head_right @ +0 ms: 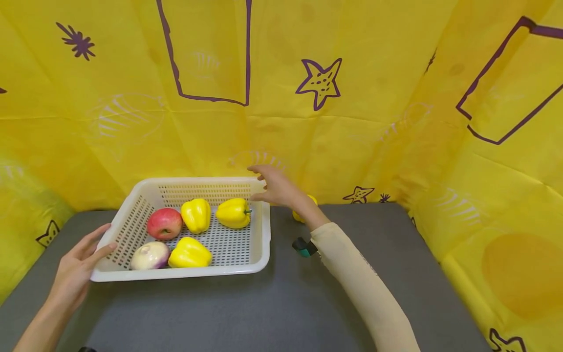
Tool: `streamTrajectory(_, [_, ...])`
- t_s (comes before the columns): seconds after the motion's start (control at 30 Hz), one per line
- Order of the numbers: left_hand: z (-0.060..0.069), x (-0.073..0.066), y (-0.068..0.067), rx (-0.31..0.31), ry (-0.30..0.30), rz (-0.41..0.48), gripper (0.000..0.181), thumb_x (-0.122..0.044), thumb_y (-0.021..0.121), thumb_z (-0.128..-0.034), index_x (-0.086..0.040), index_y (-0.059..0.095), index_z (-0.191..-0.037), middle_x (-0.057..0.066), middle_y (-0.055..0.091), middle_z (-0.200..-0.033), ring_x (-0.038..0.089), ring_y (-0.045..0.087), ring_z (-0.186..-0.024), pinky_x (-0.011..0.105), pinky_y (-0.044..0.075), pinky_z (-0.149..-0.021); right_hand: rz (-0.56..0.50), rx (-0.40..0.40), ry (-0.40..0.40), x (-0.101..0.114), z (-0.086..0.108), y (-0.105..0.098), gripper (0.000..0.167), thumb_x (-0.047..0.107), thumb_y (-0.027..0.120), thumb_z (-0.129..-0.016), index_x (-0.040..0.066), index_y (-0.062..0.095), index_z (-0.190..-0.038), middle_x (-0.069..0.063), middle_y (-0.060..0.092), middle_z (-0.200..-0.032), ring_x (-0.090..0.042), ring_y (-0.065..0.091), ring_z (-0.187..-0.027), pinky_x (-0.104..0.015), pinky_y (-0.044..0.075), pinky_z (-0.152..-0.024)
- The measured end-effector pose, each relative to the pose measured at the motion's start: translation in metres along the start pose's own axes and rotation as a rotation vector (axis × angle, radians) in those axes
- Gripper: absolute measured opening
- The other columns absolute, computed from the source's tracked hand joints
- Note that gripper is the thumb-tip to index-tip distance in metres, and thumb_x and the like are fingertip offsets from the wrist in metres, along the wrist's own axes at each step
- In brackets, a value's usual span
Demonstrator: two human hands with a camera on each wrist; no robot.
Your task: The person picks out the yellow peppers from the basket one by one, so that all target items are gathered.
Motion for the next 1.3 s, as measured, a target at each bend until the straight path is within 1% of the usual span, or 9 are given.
streamTrajectory(0.07, [0.000, 0.000, 0.000, 0.001, 0.003, 0.016, 0.066, -0.027, 0.070, -0.0917, -0.027, 0.040, -0.150, -0.032, 0.059, -0.097, -0.005, 0.061, -0.081, 0.020, 0.052, -0.062, -0.007, 0.007, 0.006, 0.001, -0.004, 0.006, 0.078, 0.014, 0.081, -0.082, 0.001, 0.039, -0.147, -0.018, 0.043, -0.147, -0.034, 0.052, -0.125, -0.045, 0.050, -0.093])
streamTrajectory(0.17, [0.000, 0.000, 0.000, 0.009, 0.014, 0.058, 0.065, -0.025, 0.071, -0.0917, -0.027, 0.042, -0.150, -0.031, 0.060, -0.097, -0.004, 0.062, -0.081, 0.021, 0.052, -0.062, 0.019, 0.017, -0.012, 0.004, -0.010, 0.016, 0.078, 0.015, 0.080, -0.082, 0.002, 0.039, -0.147, -0.015, 0.043, -0.147, -0.033, 0.050, -0.127, -0.045, 0.048, -0.097])
streamTrajectory(0.3, [-0.001, -0.001, 0.001, 0.021, 0.024, 0.100, 0.064, -0.022, 0.070, -0.0919, -0.026, 0.043, -0.149, -0.029, 0.062, -0.098, -0.003, 0.063, -0.081, 0.022, 0.053, -0.062, 0.108, 0.024, -0.038, 0.005, -0.016, 0.026, 0.076, 0.021, 0.080, -0.083, 0.005, 0.042, -0.146, -0.013, 0.046, -0.146, -0.031, 0.049, -0.128, -0.043, 0.044, -0.101])
streamTrajectory(0.47, [-0.001, 0.000, 0.002, 0.023, 0.023, 0.103, 0.064, -0.023, 0.070, -0.0918, -0.026, 0.043, -0.149, -0.029, 0.062, -0.099, -0.002, 0.064, -0.081, 0.022, 0.053, -0.062, 0.207, 0.060, -0.016, 0.000, -0.023, 0.039, 0.079, 0.025, 0.083, -0.080, 0.008, 0.044, -0.146, -0.013, 0.048, -0.143, -0.030, 0.052, -0.124, -0.040, 0.045, -0.098])
streamTrajectory(0.73, [0.000, -0.001, 0.003, 0.020, 0.018, 0.104, 0.063, -0.024, 0.071, -0.0915, -0.027, 0.044, -0.148, -0.030, 0.061, -0.099, -0.003, 0.063, -0.082, 0.022, 0.053, -0.062, 0.237, 0.162, 0.050, -0.007, -0.032, 0.063, 0.086, 0.026, 0.085, -0.078, 0.007, 0.039, -0.148, -0.013, 0.043, -0.147, -0.028, 0.047, -0.130, -0.038, 0.041, -0.104])
streamTrajectory(0.93, [0.000, -0.001, 0.004, 0.018, 0.015, 0.098, 0.063, -0.024, 0.071, -0.0915, -0.027, 0.043, -0.148, -0.030, 0.061, -0.100, -0.003, 0.063, -0.082, 0.022, 0.052, -0.062, 0.256, 0.193, 0.105, -0.008, -0.034, 0.075, 0.090, 0.020, 0.087, -0.075, 0.002, 0.036, -0.148, -0.017, 0.042, -0.147, -0.030, 0.046, -0.130, -0.037, 0.038, -0.107])
streamTrajectory(1.07, [0.000, -0.001, 0.003, 0.009, 0.017, 0.083, 0.063, -0.025, 0.071, -0.0913, -0.027, 0.044, -0.148, -0.030, 0.061, -0.099, -0.003, 0.063, -0.081, 0.021, 0.052, -0.062, 0.328, 0.228, 0.176, -0.010, -0.035, 0.082, 0.093, 0.018, 0.087, -0.075, 0.002, 0.034, -0.150, -0.018, 0.041, -0.147, -0.029, 0.045, -0.131, -0.036, 0.036, -0.108])
streamTrajectory(1.17, [0.000, -0.002, 0.002, 0.010, 0.023, 0.096, 0.062, -0.024, 0.071, -0.0915, -0.026, 0.044, -0.148, -0.030, 0.062, -0.099, -0.002, 0.064, -0.081, 0.021, 0.052, -0.062, 0.375, 0.265, 0.207, -0.010, -0.036, 0.089, 0.095, 0.018, 0.087, -0.075, 0.003, 0.031, -0.151, -0.019, 0.042, -0.147, -0.030, 0.047, -0.130, -0.037, 0.039, -0.106])
streamTrajectory(1.3, [0.001, -0.001, 0.002, 0.019, 0.031, 0.118, 0.061, -0.021, 0.070, -0.0918, -0.027, 0.045, -0.147, -0.029, 0.064, -0.099, -0.001, 0.065, -0.080, 0.022, 0.053, -0.061, 0.458, 0.306, 0.228, -0.011, -0.036, 0.099, 0.097, 0.022, 0.087, -0.075, 0.007, 0.029, -0.152, -0.016, 0.046, -0.144, -0.028, 0.052, -0.124, -0.038, 0.045, -0.099])
Point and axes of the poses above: each hand's wrist, its own z-axis away from the middle knuckle, its own y-axis out of the palm, x = y × z, the point moved 7 cm from there along -z, towards the middle knuckle
